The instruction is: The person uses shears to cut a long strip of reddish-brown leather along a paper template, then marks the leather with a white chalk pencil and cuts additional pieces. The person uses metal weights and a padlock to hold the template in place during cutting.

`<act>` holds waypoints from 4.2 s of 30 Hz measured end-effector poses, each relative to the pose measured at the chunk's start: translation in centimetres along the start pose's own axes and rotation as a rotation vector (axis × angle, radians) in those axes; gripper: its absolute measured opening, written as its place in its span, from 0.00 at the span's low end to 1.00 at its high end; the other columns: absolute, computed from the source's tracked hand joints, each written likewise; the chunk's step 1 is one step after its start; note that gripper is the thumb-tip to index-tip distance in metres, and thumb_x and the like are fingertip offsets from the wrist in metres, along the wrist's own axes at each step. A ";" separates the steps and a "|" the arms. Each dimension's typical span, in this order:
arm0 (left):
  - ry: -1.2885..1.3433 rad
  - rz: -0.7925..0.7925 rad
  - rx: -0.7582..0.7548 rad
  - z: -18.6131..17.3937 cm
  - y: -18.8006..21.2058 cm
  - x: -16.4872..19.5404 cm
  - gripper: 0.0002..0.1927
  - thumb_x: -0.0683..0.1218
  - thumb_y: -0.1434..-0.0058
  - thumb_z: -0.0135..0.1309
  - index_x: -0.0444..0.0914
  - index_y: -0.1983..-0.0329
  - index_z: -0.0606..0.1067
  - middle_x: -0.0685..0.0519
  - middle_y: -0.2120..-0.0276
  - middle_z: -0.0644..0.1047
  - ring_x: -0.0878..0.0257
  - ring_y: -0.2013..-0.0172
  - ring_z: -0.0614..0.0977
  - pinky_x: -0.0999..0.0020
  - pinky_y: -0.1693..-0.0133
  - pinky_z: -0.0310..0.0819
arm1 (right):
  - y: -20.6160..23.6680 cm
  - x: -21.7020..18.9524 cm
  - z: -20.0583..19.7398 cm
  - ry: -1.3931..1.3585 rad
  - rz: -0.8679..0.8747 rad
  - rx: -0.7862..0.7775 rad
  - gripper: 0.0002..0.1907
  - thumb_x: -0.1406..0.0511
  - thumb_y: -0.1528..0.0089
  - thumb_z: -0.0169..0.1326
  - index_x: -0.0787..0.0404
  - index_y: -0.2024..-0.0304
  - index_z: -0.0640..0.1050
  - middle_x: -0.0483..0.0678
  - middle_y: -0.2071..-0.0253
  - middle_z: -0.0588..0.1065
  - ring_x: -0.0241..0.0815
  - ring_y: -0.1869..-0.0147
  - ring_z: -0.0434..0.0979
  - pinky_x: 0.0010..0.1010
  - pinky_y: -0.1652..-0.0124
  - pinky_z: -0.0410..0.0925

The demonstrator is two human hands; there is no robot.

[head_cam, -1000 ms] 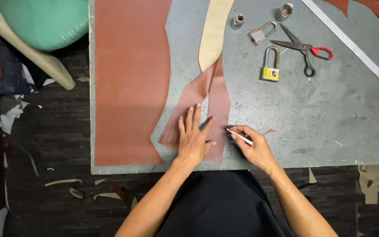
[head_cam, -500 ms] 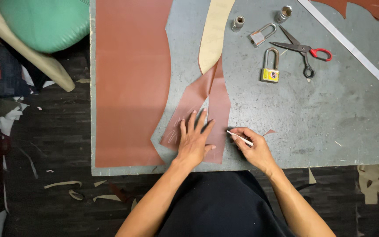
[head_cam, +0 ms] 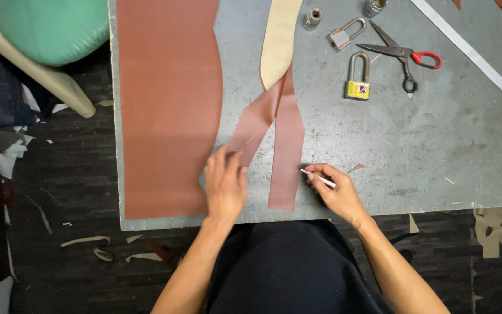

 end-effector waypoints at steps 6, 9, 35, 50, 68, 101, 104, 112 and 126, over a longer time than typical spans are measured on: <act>0.016 0.207 -0.218 4.8 -0.3 4.9 0.32 0.46 0.48 0.66 0.36 0.39 0.72 0.34 0.29 0.55 0.38 0.29 0.55 0.36 0.34 0.48 | -0.3 -1.2 1.9 0.034 -0.075 -0.077 0.13 0.69 0.34 0.53 0.64 0.48 0.79 0.46 0.55 0.82 0.32 0.51 0.81 0.24 0.50 0.72; -0.026 0.177 -0.395 6.6 0.0 5.7 0.42 0.48 0.52 0.70 0.40 0.33 0.67 0.37 0.26 0.48 0.39 0.27 0.47 0.33 0.32 0.41 | -0.2 -1.2 2.3 0.027 -0.053 -0.089 0.14 0.69 0.35 0.54 0.64 0.47 0.78 0.47 0.55 0.82 0.33 0.51 0.81 0.26 0.50 0.73; -0.076 0.132 -0.528 7.8 0.3 4.5 0.56 0.54 0.58 0.74 0.49 0.26 0.59 0.40 0.24 0.43 0.42 0.25 0.43 0.36 0.31 0.37 | -2.8 -5.2 2.9 0.514 -0.370 -0.314 0.12 0.65 0.42 0.60 0.58 0.55 0.83 0.49 0.53 0.82 0.50 0.48 0.80 0.38 0.48 0.72; -0.061 0.144 -0.547 7.1 -0.1 4.9 0.53 0.53 0.57 0.73 0.46 0.27 0.62 0.37 0.25 0.48 0.40 0.28 0.46 0.33 0.34 0.39 | -2.7 -7.6 -0.2 0.737 -0.313 0.052 0.11 0.64 0.43 0.59 0.57 0.58 0.84 0.51 0.56 0.82 0.54 0.53 0.81 0.41 0.53 0.73; -0.065 0.245 -0.093 6.4 -19.5 8.7 0.34 0.53 0.53 0.70 0.39 0.44 0.72 0.44 0.54 0.77 0.45 0.49 0.76 0.46 0.51 0.68 | 13.0 1.7 -2.6 0.042 0.175 0.567 0.14 0.66 0.37 0.55 0.60 0.50 0.82 0.46 0.57 0.84 0.35 0.57 0.83 0.28 0.58 0.74; 0.626 0.119 -0.549 27.3 -5.9 30.3 0.19 0.32 0.42 0.52 0.36 0.47 0.79 0.49 0.52 0.79 0.61 0.53 0.83 0.70 0.50 0.77 | 25.1 16.9 -50.2 0.209 0.416 0.750 0.15 0.60 0.42 0.62 0.54 0.53 0.85 0.47 0.59 0.82 0.43 0.58 0.84 0.39 0.57 0.77; 0.619 0.042 -0.558 31.9 -6.6 30.6 0.20 0.31 0.42 0.51 0.35 0.47 0.79 0.49 0.51 0.79 0.62 0.52 0.83 0.71 0.51 0.77 | 30.1 21.0 -62.6 0.407 0.560 0.976 0.21 0.56 0.40 0.64 0.57 0.46 0.82 0.52 0.55 0.83 0.46 0.53 0.83 0.41 0.52 0.75; 0.596 -0.076 -0.414 36.5 -5.0 28.5 0.18 0.31 0.42 0.54 0.32 0.48 0.77 0.47 0.49 0.81 0.62 0.54 0.85 0.68 0.51 0.79 | 27.2 22.7 -78.8 1.028 0.771 0.964 0.25 0.52 0.40 0.67 0.54 0.44 0.83 0.53 0.53 0.82 0.51 0.51 0.81 0.41 0.53 0.73; 0.463 -0.192 -0.431 37.1 -1.5 33.1 0.19 0.36 0.42 0.57 0.39 0.46 0.80 0.48 0.54 0.83 0.62 0.57 0.86 0.68 0.51 0.80 | 3.6 15.0 -77.0 0.729 -0.030 1.100 0.26 0.62 0.45 0.69 0.62 0.45 0.79 0.57 0.49 0.77 0.63 0.44 0.72 0.49 0.48 0.64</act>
Point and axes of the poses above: each hand's wrist, its own y-axis away from the middle knuckle, its own z-axis out of the palm, x = y × z, the point moved 8 cm from there along -y, towards the middle knuckle
